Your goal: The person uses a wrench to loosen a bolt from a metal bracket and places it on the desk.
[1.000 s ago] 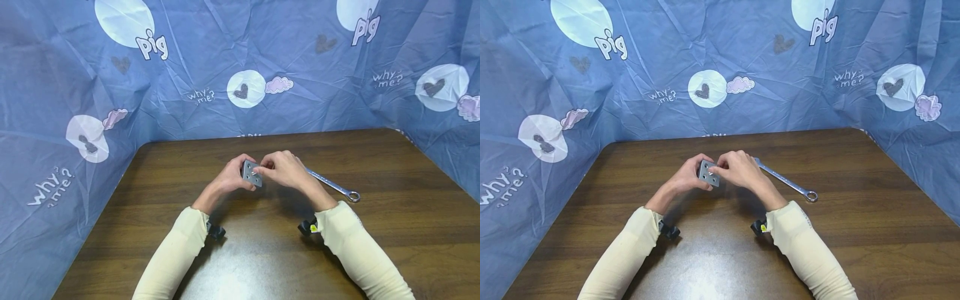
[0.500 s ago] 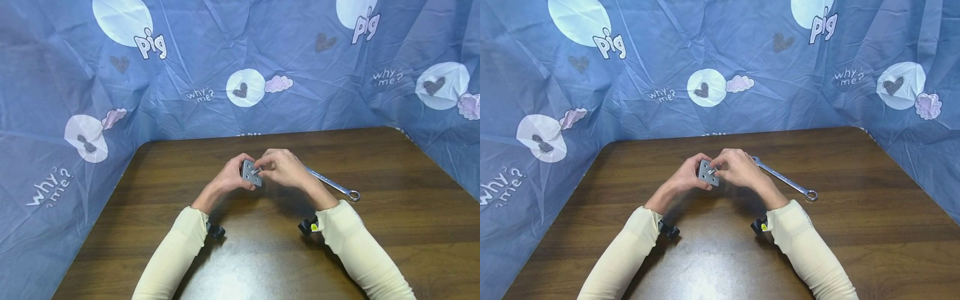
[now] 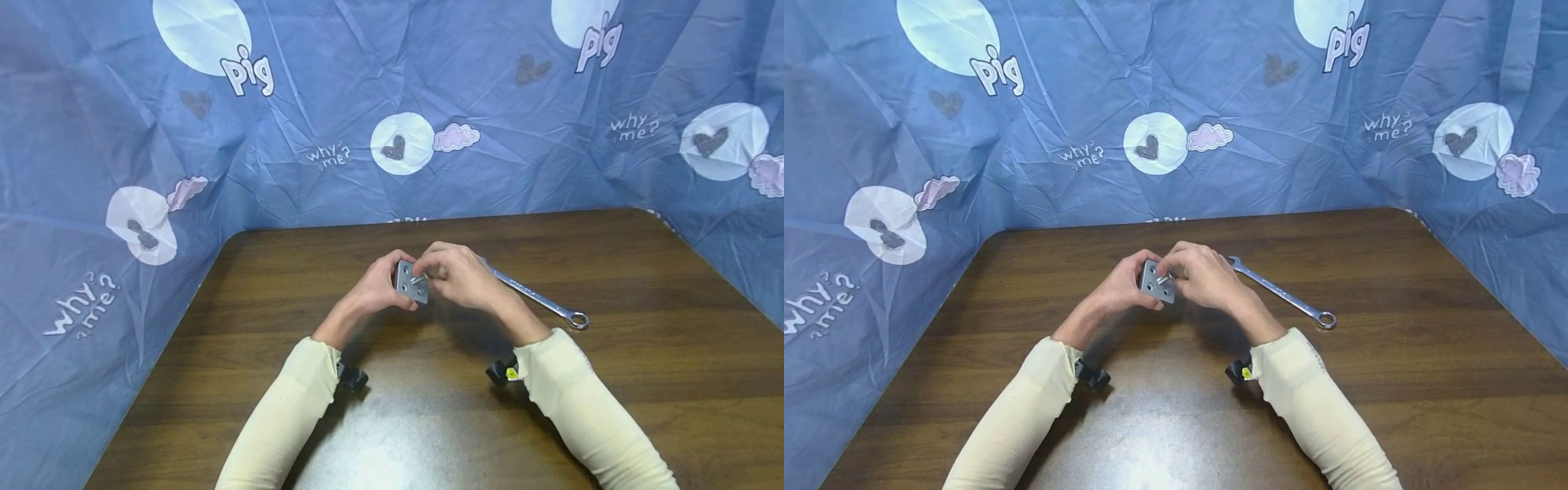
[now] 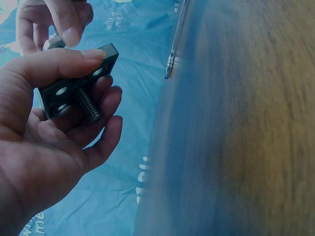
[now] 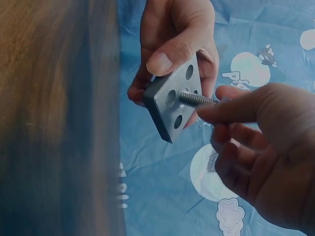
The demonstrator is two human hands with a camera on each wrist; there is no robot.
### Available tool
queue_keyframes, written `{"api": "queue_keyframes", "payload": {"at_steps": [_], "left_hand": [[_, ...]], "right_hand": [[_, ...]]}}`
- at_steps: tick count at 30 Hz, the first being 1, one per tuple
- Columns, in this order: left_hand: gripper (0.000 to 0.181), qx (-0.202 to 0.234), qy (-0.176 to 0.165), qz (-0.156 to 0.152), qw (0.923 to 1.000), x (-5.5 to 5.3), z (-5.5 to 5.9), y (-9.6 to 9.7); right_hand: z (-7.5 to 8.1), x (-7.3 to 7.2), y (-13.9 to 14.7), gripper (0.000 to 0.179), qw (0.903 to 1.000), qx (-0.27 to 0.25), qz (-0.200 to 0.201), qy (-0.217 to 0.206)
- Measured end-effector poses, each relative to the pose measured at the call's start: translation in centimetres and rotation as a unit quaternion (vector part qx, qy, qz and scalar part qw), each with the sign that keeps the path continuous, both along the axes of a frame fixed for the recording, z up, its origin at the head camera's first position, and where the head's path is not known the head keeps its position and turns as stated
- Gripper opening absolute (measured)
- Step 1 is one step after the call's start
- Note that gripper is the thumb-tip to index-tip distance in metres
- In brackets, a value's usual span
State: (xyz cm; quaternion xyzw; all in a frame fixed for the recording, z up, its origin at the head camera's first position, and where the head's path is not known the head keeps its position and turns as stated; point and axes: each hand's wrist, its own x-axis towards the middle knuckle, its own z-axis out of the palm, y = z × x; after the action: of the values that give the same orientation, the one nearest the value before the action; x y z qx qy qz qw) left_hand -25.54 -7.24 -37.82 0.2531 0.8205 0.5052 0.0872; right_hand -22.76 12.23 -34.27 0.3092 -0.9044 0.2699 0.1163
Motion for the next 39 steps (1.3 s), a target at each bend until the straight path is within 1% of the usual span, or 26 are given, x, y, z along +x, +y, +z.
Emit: {"api": "queue_keyframes", "payload": {"at_steps": [4,5,8,13,16,19,26,34,39], "left_hand": [[0.066,0.006,0.001,0.000,1.0000,-0.07,-0.02,0.04],[0.066,0.007,0.000,-0.001,1.0000,-0.07,-0.02,0.05],[0.066,0.008,-0.002,-0.001,1.0000,-0.05,-0.03,0.03],[0.066,0.002,-0.003,-0.002,1.0000,0.00,-0.02,-0.09],[0.066,0.000,-0.002,-0.002,1.0000,0.02,0.01,-0.16],[0.067,-0.002,-0.002,-0.001,1.0000,0.06,0.01,-0.17],[0.067,-0.008,-0.003,0.005,1.0000,0.06,-0.04,-0.01],[0.069,-0.009,0.000,0.010,0.9999,0.01,-0.06,0.01],[0.069,-0.009,0.001,0.006,0.9999,-0.04,0.02,0.02]], "right_hand": [[0.03,0.02,0.24,0.046,0.9996,0.010,-0.015,-0.020],[0.04,0.01,0.27,0.047,0.9995,0.014,-0.019,-0.021],[0.08,-0.03,0.32,0.046,0.9987,0.020,-0.039,-0.025],[0.24,-0.01,0.31,0.041,0.9951,0.023,-0.085,-0.044],[0.30,-0.01,0.27,0.036,0.9933,0.025,-0.102,-0.049],[0.29,-0.02,0.27,0.032,0.9936,0.026,-0.099,-0.047],[0.34,0.01,0.30,0.019,0.9967,0.023,-0.072,-0.030],[0.43,0.17,0.22,0.019,0.9986,0.005,-0.048,-0.021],[0.40,0.17,0.12,0.020,0.9993,-0.006,-0.035,-0.009]]}}
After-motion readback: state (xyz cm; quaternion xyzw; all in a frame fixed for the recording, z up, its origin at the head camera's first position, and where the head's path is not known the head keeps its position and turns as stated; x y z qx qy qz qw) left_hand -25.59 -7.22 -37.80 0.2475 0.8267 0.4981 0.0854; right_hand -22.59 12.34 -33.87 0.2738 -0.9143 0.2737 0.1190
